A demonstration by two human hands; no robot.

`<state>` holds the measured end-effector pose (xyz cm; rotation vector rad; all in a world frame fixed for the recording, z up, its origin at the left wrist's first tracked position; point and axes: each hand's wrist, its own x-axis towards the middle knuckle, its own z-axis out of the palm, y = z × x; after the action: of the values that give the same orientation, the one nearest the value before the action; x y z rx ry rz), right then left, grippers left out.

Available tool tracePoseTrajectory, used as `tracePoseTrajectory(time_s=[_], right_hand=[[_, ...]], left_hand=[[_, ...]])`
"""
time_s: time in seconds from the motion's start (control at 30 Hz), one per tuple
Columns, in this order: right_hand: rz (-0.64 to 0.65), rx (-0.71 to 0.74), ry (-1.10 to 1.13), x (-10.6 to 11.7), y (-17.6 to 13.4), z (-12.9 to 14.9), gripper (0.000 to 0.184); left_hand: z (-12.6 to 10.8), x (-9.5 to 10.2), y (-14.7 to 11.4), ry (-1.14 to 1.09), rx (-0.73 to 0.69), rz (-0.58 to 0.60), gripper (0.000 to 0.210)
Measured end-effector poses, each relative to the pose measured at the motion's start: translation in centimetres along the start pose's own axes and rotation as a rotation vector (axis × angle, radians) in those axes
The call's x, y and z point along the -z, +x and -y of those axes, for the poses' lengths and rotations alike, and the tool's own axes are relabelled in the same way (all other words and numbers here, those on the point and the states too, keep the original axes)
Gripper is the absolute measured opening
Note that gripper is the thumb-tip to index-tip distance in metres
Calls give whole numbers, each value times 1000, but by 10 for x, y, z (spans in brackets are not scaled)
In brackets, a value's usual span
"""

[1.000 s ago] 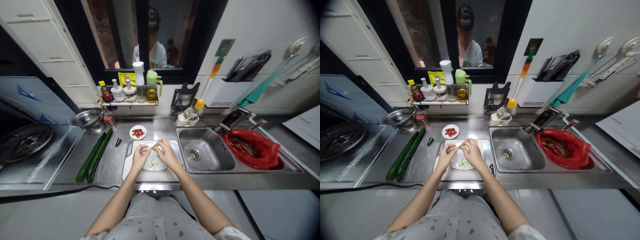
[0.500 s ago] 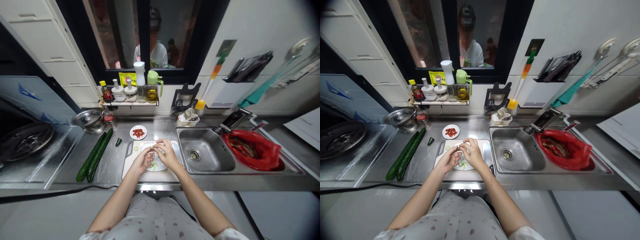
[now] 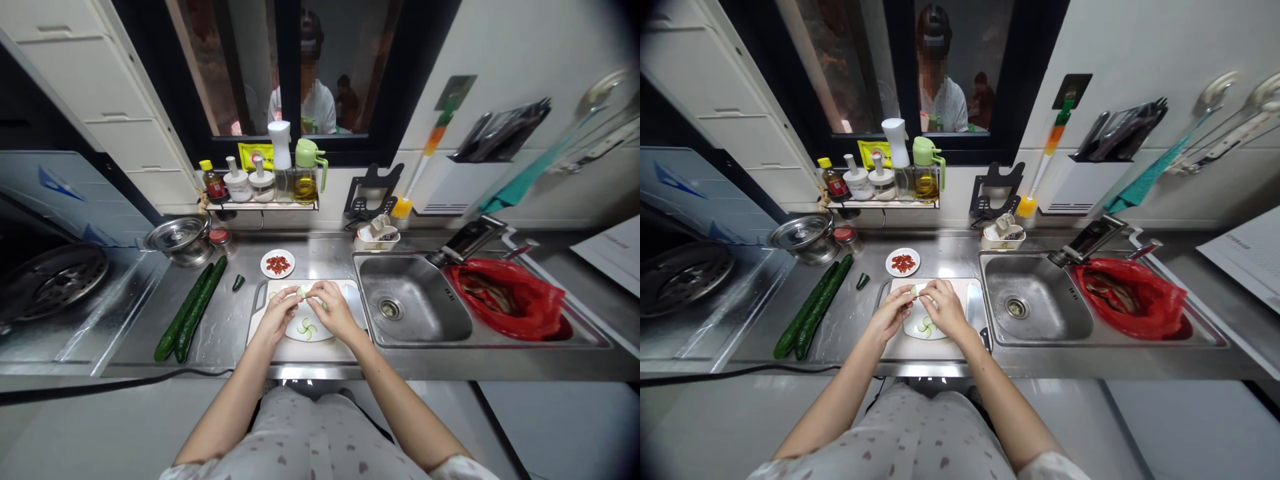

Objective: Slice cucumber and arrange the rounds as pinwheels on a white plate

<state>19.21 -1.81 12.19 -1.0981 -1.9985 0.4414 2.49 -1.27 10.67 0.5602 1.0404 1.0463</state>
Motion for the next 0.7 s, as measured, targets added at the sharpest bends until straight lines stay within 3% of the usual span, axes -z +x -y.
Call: tracePoseTrajectory(time_s=[0.17,0.4,0.7], right_hand=[[20,-13,11,-1,2,2,14],[67,-98,80,-11,5,-3,14],[173,-326,322,-39,5,-25,16]], left_hand=[[0,2,2,120,-129,-50,43],[-7,6,6,226,-302,9,40],[-2,28,29,302,-286,90,37]])
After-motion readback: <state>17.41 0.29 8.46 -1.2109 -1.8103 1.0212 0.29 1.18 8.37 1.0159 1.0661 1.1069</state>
